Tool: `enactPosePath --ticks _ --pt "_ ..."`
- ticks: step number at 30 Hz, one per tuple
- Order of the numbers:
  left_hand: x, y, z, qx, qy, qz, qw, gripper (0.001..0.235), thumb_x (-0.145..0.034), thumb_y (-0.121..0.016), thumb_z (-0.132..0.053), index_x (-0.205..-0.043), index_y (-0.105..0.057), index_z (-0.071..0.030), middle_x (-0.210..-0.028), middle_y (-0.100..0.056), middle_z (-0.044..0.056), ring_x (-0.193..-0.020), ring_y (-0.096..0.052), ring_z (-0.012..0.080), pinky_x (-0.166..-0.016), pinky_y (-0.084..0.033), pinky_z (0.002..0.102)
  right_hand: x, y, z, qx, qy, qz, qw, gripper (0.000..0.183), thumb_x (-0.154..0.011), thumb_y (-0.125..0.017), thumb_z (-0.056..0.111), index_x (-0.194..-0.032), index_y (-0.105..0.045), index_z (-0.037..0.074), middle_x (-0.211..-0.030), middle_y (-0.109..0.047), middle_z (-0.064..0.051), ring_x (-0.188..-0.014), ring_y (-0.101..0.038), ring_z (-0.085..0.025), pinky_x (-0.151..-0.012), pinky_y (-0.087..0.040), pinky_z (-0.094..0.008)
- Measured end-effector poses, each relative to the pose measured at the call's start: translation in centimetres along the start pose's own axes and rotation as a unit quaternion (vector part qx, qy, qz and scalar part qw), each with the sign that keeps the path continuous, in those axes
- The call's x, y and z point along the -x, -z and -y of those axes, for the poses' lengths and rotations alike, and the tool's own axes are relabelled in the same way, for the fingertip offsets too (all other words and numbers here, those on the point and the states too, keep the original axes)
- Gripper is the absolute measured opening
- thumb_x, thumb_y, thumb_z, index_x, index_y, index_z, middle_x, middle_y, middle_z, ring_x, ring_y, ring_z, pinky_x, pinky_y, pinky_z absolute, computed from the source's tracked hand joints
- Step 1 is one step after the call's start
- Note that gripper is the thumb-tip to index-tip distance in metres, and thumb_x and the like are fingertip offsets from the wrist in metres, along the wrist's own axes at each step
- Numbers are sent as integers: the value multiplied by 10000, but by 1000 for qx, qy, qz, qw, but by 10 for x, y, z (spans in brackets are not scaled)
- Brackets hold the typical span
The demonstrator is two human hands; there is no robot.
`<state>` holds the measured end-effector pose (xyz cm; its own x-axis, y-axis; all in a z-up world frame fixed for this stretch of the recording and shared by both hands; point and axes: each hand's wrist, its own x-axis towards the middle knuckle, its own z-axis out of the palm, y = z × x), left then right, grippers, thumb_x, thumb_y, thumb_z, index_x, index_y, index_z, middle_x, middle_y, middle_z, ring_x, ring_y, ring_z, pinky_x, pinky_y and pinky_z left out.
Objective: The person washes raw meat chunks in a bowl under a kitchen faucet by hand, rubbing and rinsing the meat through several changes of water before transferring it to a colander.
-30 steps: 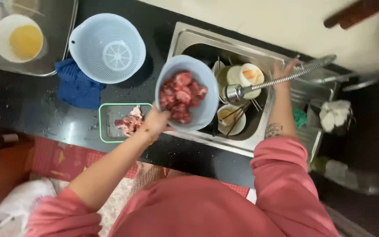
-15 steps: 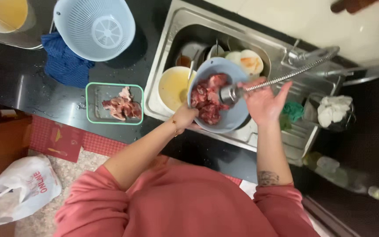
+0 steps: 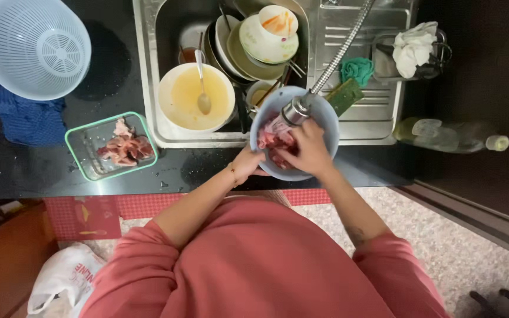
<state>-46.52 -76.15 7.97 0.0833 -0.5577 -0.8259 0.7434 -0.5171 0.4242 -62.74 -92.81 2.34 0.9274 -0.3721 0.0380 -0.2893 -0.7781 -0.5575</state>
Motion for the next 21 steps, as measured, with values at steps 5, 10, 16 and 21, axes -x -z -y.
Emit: enactPosePath --ticks 5,10,16,21 --pt "-50 54 56 50 -2 -34 998 767 -876 -605 -5 -1616 -407 36 -1498 -570 305 -1176 -683 595 -909 -689 665 -67 -21 19 128 -27 109 985 637 -869 -752 492 -1447 -565 301 -1541 -470 -92 -1298 -565 -410 -1004 -481 -606" --pt "-68 80 84 65 -22 -54 996 728 -890 -593 6 -1597 -424 33 -1467 -596 298 -1163 -686 604 -862 -698 691 -101 -49 0 168 97 -59 979 289 -924 -741 406 -849 -534 219 -1021 -495 32 -597 -627 -223 -617 -542 -344" --pt "-17 59 40 46 -27 -71 996 732 -889 -582 -8 -1601 -413 18 -1503 -564 313 -1173 -673 626 -819 -703 675 -85 -51 3 -202 -76 -25 976 273 -1101 -757 361 -1022 -659 119 -878 -605 -62 -855 -682 -276 -814 -535 -352" --pt "-33 67 53 73 -37 -55 995 761 -859 -593 7 -1595 -396 1 -1494 -571 270 -1171 -681 607 -839 -690 683 -75 15 82 -619 -231 -50 749 312 -1004 -813 81 -1206 -577 60 -1095 -621 -36 -917 -771 -177 -627 -655 -304"
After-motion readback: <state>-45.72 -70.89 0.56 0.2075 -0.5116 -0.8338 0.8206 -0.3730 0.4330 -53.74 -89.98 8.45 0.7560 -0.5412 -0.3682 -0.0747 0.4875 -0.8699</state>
